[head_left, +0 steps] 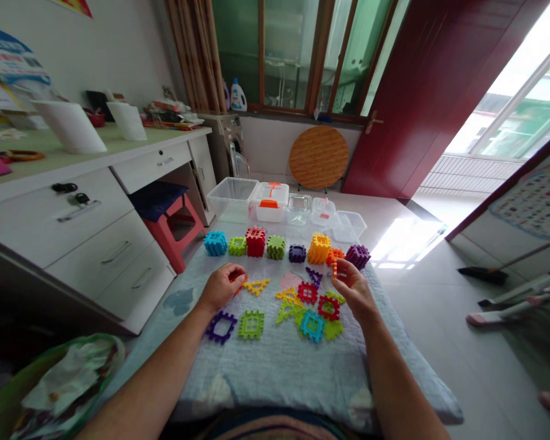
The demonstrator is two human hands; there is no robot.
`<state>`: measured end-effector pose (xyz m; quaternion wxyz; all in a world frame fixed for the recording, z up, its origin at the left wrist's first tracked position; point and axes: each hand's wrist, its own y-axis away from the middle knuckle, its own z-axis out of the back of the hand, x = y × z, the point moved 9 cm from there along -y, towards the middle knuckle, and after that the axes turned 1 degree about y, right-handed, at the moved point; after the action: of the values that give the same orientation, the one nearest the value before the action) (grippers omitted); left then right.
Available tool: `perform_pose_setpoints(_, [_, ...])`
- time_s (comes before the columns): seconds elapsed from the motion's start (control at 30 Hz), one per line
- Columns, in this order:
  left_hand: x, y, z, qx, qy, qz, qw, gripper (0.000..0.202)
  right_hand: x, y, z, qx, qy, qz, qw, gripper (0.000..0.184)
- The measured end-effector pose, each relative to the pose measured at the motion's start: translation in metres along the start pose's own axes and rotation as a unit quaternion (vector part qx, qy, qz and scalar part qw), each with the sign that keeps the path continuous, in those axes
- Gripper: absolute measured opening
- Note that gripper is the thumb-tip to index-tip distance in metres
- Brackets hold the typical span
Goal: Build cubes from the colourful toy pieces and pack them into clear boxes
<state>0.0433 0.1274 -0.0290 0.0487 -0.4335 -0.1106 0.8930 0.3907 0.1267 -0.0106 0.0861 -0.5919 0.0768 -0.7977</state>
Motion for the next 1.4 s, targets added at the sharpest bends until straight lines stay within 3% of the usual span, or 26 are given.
perform_pose_setpoints(0.13, [-0.001,0.001,0.000,0.002,0.004,0.005,1.000,0.018,0.013,-0.001,0.012,-0.056,0.145,0.062,0.986,0.047])
perform_pose_setpoints(0.27, [0.000,0.001,0.000,0.005,0.011,0.009,1.000,0.017,0.033,-0.015,0.026,-0.067,0.343,0.110,0.930,0.051])
perform_pose_setpoints(0.43, [0.007,0.001,-0.003,0.011,0.023,0.022,0.999,0.019,0.036,-0.054,0.034,0.010,0.487,0.110,0.866,0.056])
perform_pose_setpoints(0.63, [0.008,0.001,-0.003,0.012,0.017,0.019,1.000,0.019,0.019,-0.085,0.024,0.096,0.552,0.079,0.825,0.055])
perform_pose_setpoints(0.9, [0.009,0.001,-0.004,0.013,0.012,0.025,1.000,0.020,0.006,-0.093,0.016,0.118,0.551,0.067,0.824,0.051])
perform_pose_setpoints(1.1, [0.010,0.001,-0.003,0.013,0.016,0.025,0.999,0.020,0.021,-0.087,0.019,0.102,0.550,0.071,0.826,0.049])
perform_pose_setpoints(1.23, [0.007,0.000,-0.002,0.014,0.006,0.012,1.000,0.019,0.041,-0.056,0.020,0.087,0.498,0.085,0.859,0.024])
perform_pose_setpoints(1.33, [0.007,0.000,-0.003,0.016,0.001,0.011,1.000,0.019,0.040,-0.017,-0.002,0.164,0.428,0.085,0.885,0.008])
perform_pose_setpoints(1.4, [0.007,0.000,-0.004,0.017,0.001,0.013,1.000,0.020,0.035,0.007,-0.017,0.202,0.416,0.082,0.883,0.011])
